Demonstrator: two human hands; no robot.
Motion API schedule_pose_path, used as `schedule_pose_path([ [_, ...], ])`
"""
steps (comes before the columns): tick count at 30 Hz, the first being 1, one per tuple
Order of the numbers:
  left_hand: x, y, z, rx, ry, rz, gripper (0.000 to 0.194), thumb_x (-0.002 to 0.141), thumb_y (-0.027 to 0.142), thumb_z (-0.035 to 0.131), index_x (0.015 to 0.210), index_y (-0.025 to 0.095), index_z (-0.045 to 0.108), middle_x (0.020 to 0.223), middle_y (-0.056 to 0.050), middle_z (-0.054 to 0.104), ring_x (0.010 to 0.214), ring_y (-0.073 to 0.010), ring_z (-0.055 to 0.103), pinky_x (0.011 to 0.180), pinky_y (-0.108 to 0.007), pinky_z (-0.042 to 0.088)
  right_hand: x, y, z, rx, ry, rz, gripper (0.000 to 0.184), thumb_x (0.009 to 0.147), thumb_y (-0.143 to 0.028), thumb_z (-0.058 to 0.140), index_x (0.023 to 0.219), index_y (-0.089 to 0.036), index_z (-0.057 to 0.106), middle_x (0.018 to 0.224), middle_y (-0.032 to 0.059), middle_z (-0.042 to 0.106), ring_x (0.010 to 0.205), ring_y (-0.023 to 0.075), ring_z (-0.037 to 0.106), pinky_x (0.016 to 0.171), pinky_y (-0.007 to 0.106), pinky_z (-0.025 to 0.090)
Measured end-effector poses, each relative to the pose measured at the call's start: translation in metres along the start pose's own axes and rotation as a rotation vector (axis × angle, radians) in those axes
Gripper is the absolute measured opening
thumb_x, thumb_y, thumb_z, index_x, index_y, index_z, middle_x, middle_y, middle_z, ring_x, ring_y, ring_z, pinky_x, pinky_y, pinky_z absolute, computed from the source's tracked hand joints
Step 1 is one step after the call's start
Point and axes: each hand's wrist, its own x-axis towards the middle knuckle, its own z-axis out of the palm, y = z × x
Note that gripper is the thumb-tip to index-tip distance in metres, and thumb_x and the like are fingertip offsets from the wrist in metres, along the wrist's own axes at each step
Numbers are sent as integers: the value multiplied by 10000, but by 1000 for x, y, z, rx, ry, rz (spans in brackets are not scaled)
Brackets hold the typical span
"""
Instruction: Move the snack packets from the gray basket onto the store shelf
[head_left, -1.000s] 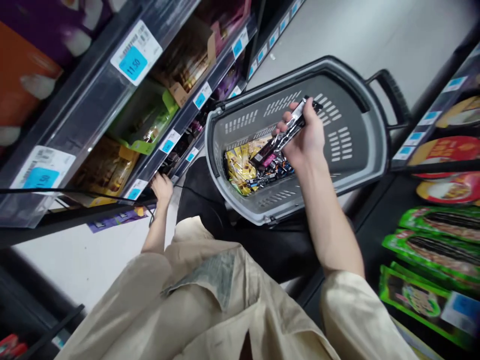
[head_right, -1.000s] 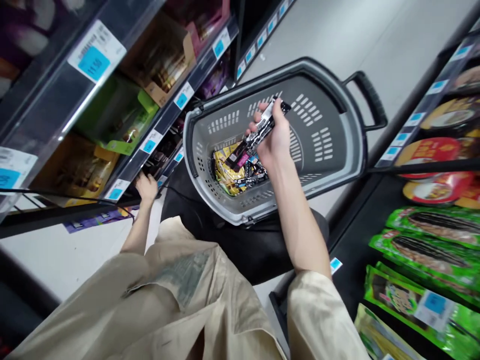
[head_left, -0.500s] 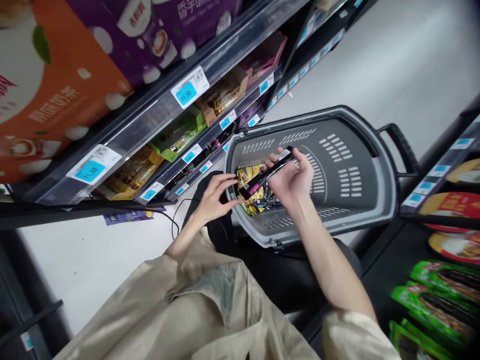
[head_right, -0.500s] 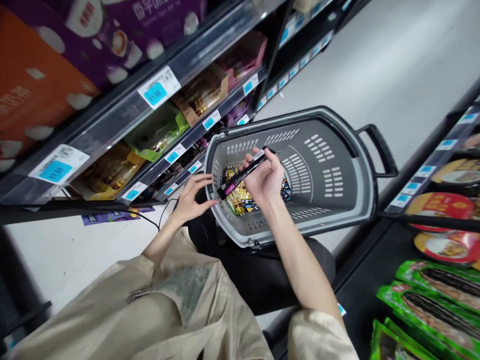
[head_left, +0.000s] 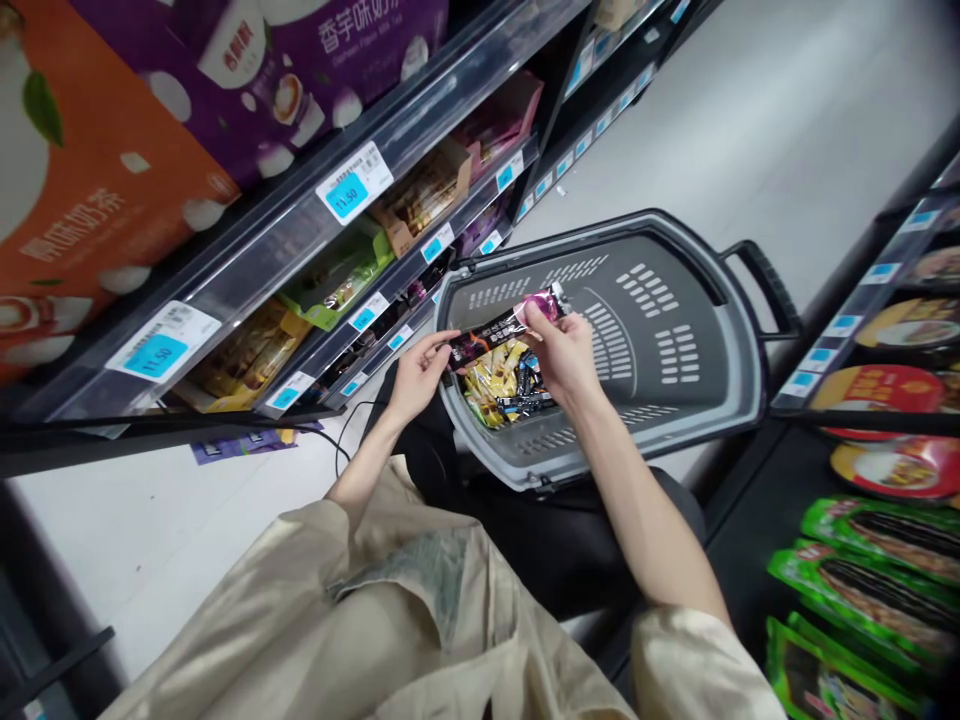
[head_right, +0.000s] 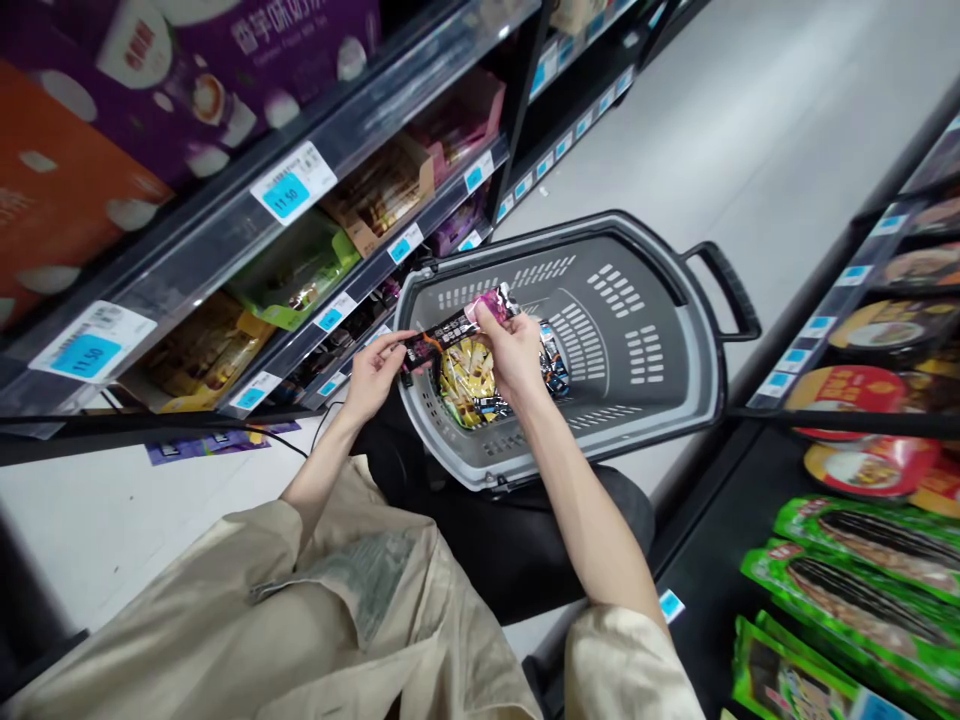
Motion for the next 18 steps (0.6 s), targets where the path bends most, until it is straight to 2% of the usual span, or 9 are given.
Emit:
schedule_pose_path([
  [4, 1, -1, 0, -119, 9, -47, 484, 869, 554, 774, 1187, 191, 730, 832, -59, 742, 820, -250, 772, 767, -379, 649, 4, 2, -1, 51, 18, 20, 408, 664, -517, 916, 772, -208, 671, 827, 22, 738, 739, 136, 686, 651, 267, 617],
  [9, 3, -5, 2, -205, 107, -67, 494, 811, 566, 829, 1137, 219, 699, 707, -6, 668, 881, -255, 770, 841, -414, 660, 4, 2, -2, 76, 10, 18, 477, 746, -668, 814, 800, -219, 663, 751, 26, 712, 705, 169, 703, 575, 300, 622],
  [14, 13, -9, 2, -307, 267, -37, 455, 861, 560, 784, 1158, 265, 606, 990, -14, 720, 978, -183, 751, 985, -392, 610, 2, 5, -3, -23, -22, -18, 418, 711, -566, 859, 846, -209, 686, 756, 10, 711, 666, 156, 692, 578, 294, 613],
  [16, 18, -8, 1, -347, 316, -16, 481, 843, 513, 818, 1183, 268, 580, 1087, -22, 711, 1045, -167, 729, 1059, -392, 563, -3, 7, -1, -122, -122, 4, 426, 649, -490, 901, 881, -201, 690, 764, 11, 720, 642, 150, 681, 578, 288, 598],
  [18, 21, -4, 1, -340, 340, -20, 531, 822, 477, 847, 1222, 272, 565, 1149, -38, 703, 1100, -179, 709, 1066, -397, 550, -10, 11, 4, -272, -297, 26, 439, 614, -426, 915, 898, -198, 670, 764, 11, 724, 621, 148, 668, 556, 272, 559],
])
